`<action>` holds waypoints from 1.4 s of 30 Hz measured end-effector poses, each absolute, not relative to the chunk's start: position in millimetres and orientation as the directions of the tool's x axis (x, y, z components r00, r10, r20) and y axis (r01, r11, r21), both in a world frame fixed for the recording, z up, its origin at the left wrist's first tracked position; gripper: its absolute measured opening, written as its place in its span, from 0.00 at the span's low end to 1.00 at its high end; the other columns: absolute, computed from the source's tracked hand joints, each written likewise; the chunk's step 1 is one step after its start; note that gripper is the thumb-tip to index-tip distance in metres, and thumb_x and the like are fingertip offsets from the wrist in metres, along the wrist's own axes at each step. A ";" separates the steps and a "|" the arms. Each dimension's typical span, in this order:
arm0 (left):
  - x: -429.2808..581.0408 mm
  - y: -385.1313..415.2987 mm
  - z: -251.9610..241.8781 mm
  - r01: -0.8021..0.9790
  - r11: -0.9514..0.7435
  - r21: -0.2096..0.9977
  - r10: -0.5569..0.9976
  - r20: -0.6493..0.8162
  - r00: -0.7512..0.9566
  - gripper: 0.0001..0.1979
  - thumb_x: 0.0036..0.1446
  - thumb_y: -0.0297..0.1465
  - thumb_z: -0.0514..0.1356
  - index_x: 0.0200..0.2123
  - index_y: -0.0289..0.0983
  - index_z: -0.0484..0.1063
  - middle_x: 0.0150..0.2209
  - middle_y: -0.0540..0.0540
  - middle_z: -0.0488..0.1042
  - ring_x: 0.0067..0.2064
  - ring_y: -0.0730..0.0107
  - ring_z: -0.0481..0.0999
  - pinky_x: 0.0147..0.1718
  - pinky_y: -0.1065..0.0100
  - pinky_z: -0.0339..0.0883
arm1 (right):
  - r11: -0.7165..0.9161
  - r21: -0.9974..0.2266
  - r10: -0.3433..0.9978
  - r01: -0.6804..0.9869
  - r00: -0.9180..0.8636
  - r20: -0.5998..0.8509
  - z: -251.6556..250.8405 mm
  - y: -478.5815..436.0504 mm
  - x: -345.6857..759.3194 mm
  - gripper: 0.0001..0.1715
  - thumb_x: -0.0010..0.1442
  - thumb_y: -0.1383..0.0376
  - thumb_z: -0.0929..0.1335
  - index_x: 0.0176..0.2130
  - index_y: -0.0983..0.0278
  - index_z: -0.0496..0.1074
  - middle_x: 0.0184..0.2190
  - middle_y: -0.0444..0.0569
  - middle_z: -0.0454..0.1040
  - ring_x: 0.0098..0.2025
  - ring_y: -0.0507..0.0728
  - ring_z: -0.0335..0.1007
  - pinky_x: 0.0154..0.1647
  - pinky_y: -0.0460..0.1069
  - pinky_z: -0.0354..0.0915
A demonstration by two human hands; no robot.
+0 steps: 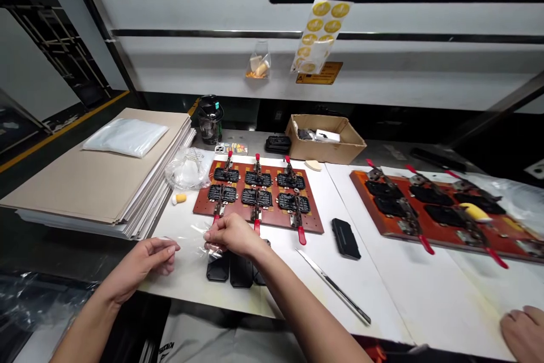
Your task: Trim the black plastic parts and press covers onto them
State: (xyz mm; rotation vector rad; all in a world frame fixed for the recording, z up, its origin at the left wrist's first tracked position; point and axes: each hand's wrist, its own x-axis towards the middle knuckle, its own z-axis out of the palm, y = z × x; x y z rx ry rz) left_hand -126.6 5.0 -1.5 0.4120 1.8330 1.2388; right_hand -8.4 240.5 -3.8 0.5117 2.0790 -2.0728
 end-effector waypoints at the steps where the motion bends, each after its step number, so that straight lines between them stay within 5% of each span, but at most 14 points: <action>1: -121.1 3.0 -2.4 -0.180 0.448 0.876 0.627 -0.451 -0.635 0.27 0.51 0.51 0.66 0.44 0.34 0.74 0.32 0.44 0.74 0.33 0.63 0.74 0.35 0.66 0.67 | -0.001 -0.936 0.170 0.352 -0.922 -0.347 -5.9 237.0 -9.7 0.25 0.49 0.48 0.76 0.25 0.68 0.72 0.20 0.46 0.72 0.22 0.50 0.62 0.24 0.45 0.56; 6: -83.5 8.8 5.6 0.173 0.517 0.839 0.399 -0.057 -0.915 0.18 0.56 0.46 0.64 0.44 0.41 0.71 0.36 0.46 0.71 0.38 0.65 0.71 0.40 0.70 0.63 | 0.125 -0.936 0.319 0.328 -0.907 -0.275 -9.3 208.1 -20.9 0.22 0.51 0.52 0.76 0.27 0.65 0.68 0.22 0.45 0.73 0.26 0.52 0.66 0.25 0.44 0.53; 10: -85.2 20.8 8.8 0.210 0.468 0.858 0.672 -0.191 -0.716 0.16 0.60 0.47 0.60 0.37 0.39 0.73 0.31 0.49 0.75 0.30 0.70 0.72 0.30 0.72 0.64 | 0.125 -0.957 0.208 0.263 -0.950 -0.234 -10.8 187.6 -26.0 0.23 0.59 0.49 0.70 0.30 0.62 0.61 0.23 0.44 0.73 0.26 0.52 0.68 0.26 0.44 0.57; 13: -97.1 16.7 7.7 0.231 0.467 0.854 0.693 -0.191 -0.695 0.18 0.62 0.47 0.58 0.32 0.38 0.72 0.28 0.50 0.73 0.27 0.71 0.71 0.27 0.71 0.63 | 0.118 -0.946 0.164 0.301 -0.946 -0.280 -16.3 181.6 -14.7 0.23 0.65 0.47 0.61 0.30 0.61 0.57 0.24 0.46 0.74 0.24 0.53 0.68 0.25 0.45 0.59; 18: -87.3 8.1 2.0 0.404 0.491 0.772 0.657 -0.023 -0.754 0.15 0.68 0.42 0.50 0.35 0.38 0.66 0.35 0.48 0.70 0.36 0.67 0.69 0.39 0.66 0.60 | 0.422 -0.838 0.377 0.346 -0.907 -0.185 -14.4 165.7 3.0 0.09 0.58 0.63 0.68 0.30 0.63 0.64 0.24 0.44 0.72 0.26 0.53 0.63 0.28 0.47 0.47; 21: -75.7 5.4 -7.3 0.540 0.508 0.671 0.686 0.064 -0.725 0.15 0.70 0.37 0.43 0.35 0.39 0.63 0.37 0.46 0.67 0.41 0.63 0.68 0.43 0.63 0.58 | 0.489 -0.788 0.482 0.375 -0.869 -0.115 -0.3 165.1 -7.6 0.05 0.60 0.64 0.68 0.36 0.62 0.66 0.25 0.41 0.71 0.27 0.53 0.64 0.29 0.47 0.47; 25: -80.0 -11.4 -19.9 0.552 0.593 0.587 0.629 0.090 -0.772 0.12 0.69 0.38 0.45 0.39 0.40 0.63 0.39 0.45 0.69 0.41 0.60 0.70 0.40 0.62 0.58 | 0.450 -0.865 0.175 0.221 -0.972 -0.158 16.0 188.3 -3.4 0.19 0.59 0.53 0.73 0.46 0.57 0.69 0.38 0.39 0.77 0.37 0.53 0.72 0.33 0.45 0.58; 27: -88.4 -20.0 -24.3 0.514 0.639 0.573 0.578 0.083 -0.812 0.11 0.68 0.39 0.47 0.44 0.41 0.64 0.45 0.44 0.72 0.45 0.60 0.72 0.42 0.63 0.60 | 0.636 -0.739 0.147 0.225 -0.974 -0.170 15.3 196.3 10.9 0.23 0.59 0.54 0.74 0.52 0.56 0.70 0.49 0.42 0.75 0.41 0.56 0.74 0.35 0.46 0.60; 29: -97.5 -23.3 -28.7 0.453 0.688 0.567 0.530 0.035 -0.848 0.11 0.67 0.40 0.50 0.45 0.43 0.66 0.45 0.47 0.74 0.45 0.61 0.74 0.42 0.64 0.61 | 0.811 -0.468 0.290 0.352 -0.936 -0.201 9.7 196.5 24.2 0.32 0.58 0.59 0.74 0.59 0.59 0.67 0.57 0.50 0.70 0.40 0.60 0.75 0.32 0.48 0.60; 31: -106.0 -21.1 -34.4 0.397 0.723 0.566 0.502 -0.034 -0.864 0.09 0.65 0.40 0.52 0.41 0.43 0.67 0.38 0.49 0.75 0.39 0.62 0.75 0.38 0.65 0.60 | 0.864 -0.265 0.364 0.427 -0.896 -0.255 4.5 191.9 32.1 0.45 0.54 0.61 0.76 0.65 0.64 0.59 0.58 0.56 0.67 0.36 0.62 0.76 0.26 0.49 0.56; 33: -112.9 -16.7 -41.6 0.364 0.733 0.575 0.489 -0.074 -0.869 0.09 0.64 0.39 0.53 0.37 0.42 0.67 0.32 0.50 0.74 0.34 0.62 0.74 0.35 0.66 0.59 | 0.878 -0.208 0.371 0.432 -0.887 -0.276 4.6 188.4 36.2 0.45 0.52 0.61 0.77 0.64 0.66 0.61 0.53 0.57 0.69 0.34 0.62 0.75 0.24 0.49 0.53; 37: -120.5 -14.9 -55.9 0.335 0.702 0.629 0.482 -0.073 -0.873 0.12 0.63 0.41 0.51 0.35 0.40 0.67 0.34 0.47 0.73 0.34 0.63 0.74 0.37 0.65 0.63 | 0.780 -0.475 0.351 0.407 -0.913 -0.208 18.6 193.3 38.4 0.10 0.63 0.58 0.70 0.36 0.63 0.73 0.37 0.46 0.71 0.33 0.56 0.71 0.27 0.48 0.52; 40: -122.0 -18.4 -63.2 0.332 0.656 0.677 0.481 -0.037 -0.876 0.14 0.62 0.43 0.51 0.35 0.39 0.67 0.40 0.44 0.73 0.38 0.63 0.74 0.42 0.63 0.66 | 0.519 -0.789 0.427 0.329 -0.899 -0.094 18.8 190.5 23.1 0.17 0.69 0.56 0.65 0.30 0.62 0.69 0.31 0.42 0.69 0.34 0.52 0.68 0.32 0.46 0.56; 42: -122.8 -19.9 -66.3 0.319 0.637 0.702 0.478 -0.035 -0.878 0.14 0.63 0.43 0.51 0.35 0.39 0.67 0.38 0.45 0.73 0.38 0.63 0.75 0.40 0.64 0.67 | 0.389 -0.885 0.475 0.255 -0.879 -0.044 6.8 177.7 4.1 0.16 0.69 0.58 0.63 0.31 0.63 0.68 0.31 0.42 0.68 0.34 0.51 0.66 0.34 0.45 0.57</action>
